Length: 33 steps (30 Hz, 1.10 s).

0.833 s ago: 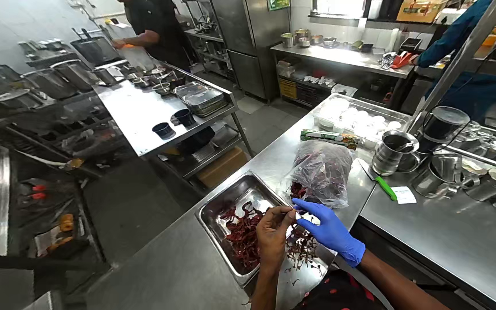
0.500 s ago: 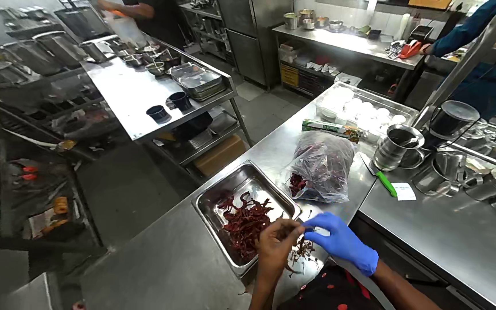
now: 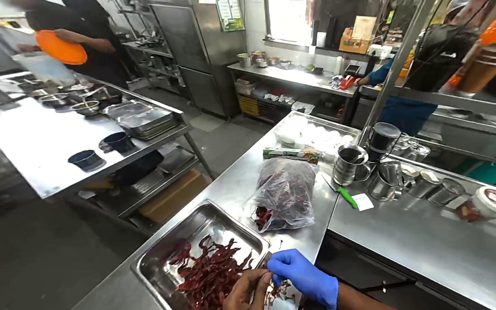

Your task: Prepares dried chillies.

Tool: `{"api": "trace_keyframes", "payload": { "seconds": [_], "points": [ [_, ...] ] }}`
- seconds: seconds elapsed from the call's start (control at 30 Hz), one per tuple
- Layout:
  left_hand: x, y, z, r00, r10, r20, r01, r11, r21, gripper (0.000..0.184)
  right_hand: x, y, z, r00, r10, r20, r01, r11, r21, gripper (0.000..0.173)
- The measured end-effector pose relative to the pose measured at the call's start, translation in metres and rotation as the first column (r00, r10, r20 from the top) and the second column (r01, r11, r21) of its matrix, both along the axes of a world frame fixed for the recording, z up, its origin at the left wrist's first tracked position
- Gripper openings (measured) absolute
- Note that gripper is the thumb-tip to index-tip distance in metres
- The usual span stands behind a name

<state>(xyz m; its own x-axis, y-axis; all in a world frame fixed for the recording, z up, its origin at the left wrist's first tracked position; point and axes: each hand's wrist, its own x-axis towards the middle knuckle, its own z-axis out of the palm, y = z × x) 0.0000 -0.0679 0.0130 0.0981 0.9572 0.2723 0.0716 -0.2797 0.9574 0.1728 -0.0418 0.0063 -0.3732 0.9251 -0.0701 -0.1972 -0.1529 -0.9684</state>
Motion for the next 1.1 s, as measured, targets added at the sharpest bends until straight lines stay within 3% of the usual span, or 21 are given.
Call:
{"api": "trace_keyframes", "payload": {
  "seconds": [0.07,0.13,0.2,0.4,0.63,0.7,0.73,0.8,0.83,0.93,1.03,1.1],
  "points": [
    [0.007,0.000,0.009,0.989,-0.022,0.147,0.014,0.998,0.054,0.012,-0.011,-0.006,0.000,0.887,0.025,-0.461,-0.111,0.981,-0.160,0.024],
    [0.010,0.000,0.023,0.985,-0.032,0.169,0.014,0.994,0.108,0.011,-0.020,-0.012,-0.001,0.685,0.024,-0.728,-0.218,0.960,-0.173,0.021],
    [0.010,0.002,0.030,0.989,-0.051,0.138,0.029,0.987,0.155,0.008,-0.021,-0.013,0.005,0.633,0.047,-0.773,-0.229,0.965,-0.129,0.018],
    [0.020,-0.004,0.033,0.976,0.014,0.216,-0.055,0.981,0.185,0.010,-0.017,-0.016,0.020,0.691,0.008,-0.723,-0.082,0.994,-0.067,0.018],
    [0.035,-0.018,0.058,0.991,0.114,0.065,-0.127,0.956,0.263,0.009,-0.006,-0.026,0.041,0.515,0.060,-0.855,-0.165,0.986,-0.031,0.018],
    [0.035,-0.016,0.057,0.992,0.116,0.052,-0.125,0.963,0.239,0.009,-0.003,-0.023,0.039,0.590,0.040,-0.806,-0.114,0.993,-0.033,0.020],
    [0.034,-0.013,0.056,0.994,0.103,0.034,-0.108,0.970,0.217,0.010,0.001,-0.021,0.039,0.695,0.009,-0.719,-0.045,0.999,-0.031,0.022],
    [0.027,-0.005,0.053,0.999,0.044,0.002,-0.044,0.982,0.182,0.011,0.010,-0.015,0.039,0.896,-0.080,-0.437,0.096,0.995,0.015,0.029],
    [0.025,-0.002,0.052,0.999,0.024,-0.021,-0.020,0.983,0.184,0.011,0.015,-0.012,0.039,0.938,-0.101,-0.333,0.123,0.991,0.045,0.032],
    [0.023,0.001,0.052,0.994,0.028,-0.103,-0.005,0.976,0.220,0.014,0.016,-0.010,0.040,0.974,-0.077,-0.215,0.097,0.992,0.083,0.037],
    [0.025,0.002,0.047,0.988,0.057,-0.142,-0.018,0.965,0.261,0.017,0.012,-0.015,0.044,0.979,-0.157,-0.126,0.166,0.984,0.063,0.039],
    [0.023,0.001,0.046,0.977,0.111,-0.182,-0.057,0.959,0.276,0.014,0.010,-0.015,0.040,0.970,-0.239,0.044,0.226,0.954,0.198,0.039]
  ]
}}
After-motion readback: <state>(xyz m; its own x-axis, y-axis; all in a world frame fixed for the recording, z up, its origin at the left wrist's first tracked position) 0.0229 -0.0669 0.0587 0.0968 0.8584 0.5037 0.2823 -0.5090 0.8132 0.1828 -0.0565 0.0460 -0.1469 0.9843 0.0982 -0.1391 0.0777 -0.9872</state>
